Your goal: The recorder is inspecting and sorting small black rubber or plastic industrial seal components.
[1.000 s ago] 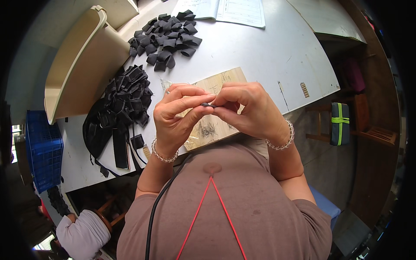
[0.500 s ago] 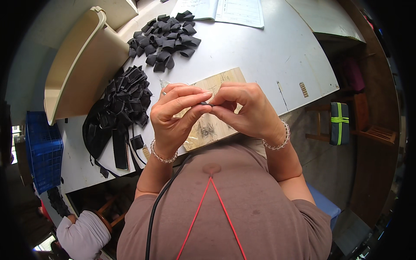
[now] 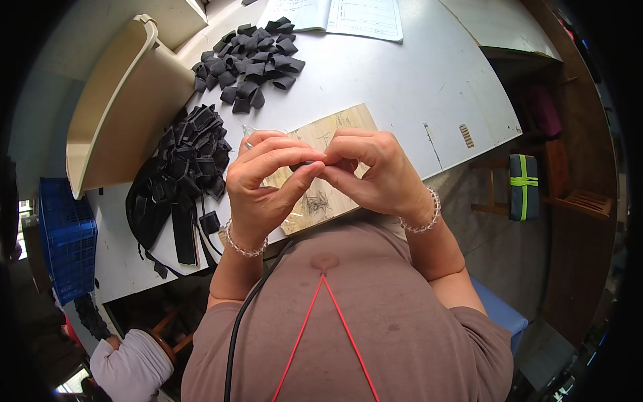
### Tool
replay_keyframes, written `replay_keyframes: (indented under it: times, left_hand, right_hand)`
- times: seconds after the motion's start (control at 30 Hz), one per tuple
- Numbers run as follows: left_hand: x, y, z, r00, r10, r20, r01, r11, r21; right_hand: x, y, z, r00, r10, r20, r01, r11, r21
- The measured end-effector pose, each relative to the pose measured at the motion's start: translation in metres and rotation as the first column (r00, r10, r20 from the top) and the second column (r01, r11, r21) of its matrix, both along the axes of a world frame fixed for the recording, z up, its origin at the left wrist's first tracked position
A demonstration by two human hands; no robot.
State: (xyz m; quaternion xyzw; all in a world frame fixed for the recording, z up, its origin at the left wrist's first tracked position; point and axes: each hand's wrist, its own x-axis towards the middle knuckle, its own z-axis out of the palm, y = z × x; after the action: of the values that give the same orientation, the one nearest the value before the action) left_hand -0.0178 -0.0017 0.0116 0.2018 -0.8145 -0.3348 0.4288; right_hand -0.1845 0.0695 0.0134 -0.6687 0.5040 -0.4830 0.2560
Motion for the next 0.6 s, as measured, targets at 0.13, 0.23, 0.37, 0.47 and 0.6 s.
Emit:
replay_keyframes:
  times: [0.13,0.23,0.37,0.47,0.6]
  left_hand:
    - [0.000,0.000,0.004,0.999,-0.002,0.040,0.001,1.000,0.014]
    - [0.001,-0.002,0.007,0.998,-0.015,0.059,0.015,1.000,0.000]
    - [0.002,-0.004,0.006,0.998,-0.043,0.041,0.043,0.999,-0.004]
    - [0.004,-0.008,-0.003,0.997,-0.061,-0.056,0.063,0.997,0.045]
    - [0.003,-0.011,-0.012,0.988,-0.095,-0.122,0.113,0.983,0.145]
  right_hand:
    - [0.002,0.000,0.000,1.000,0.009,0.011,-0.009,1.000,0.020]
    - [0.005,0.000,-0.001,1.000,-0.019,0.012,0.019,1.000,-0.007]
    - [0.006,0.002,0.001,0.999,-0.039,-0.003,0.039,0.999,0.004]
    - [0.007,0.001,0.002,0.999,-0.030,-0.012,0.030,1.000,-0.003]
    - [0.008,0.001,0.001,0.999,-0.039,-0.003,0.039,0.999,-0.008]
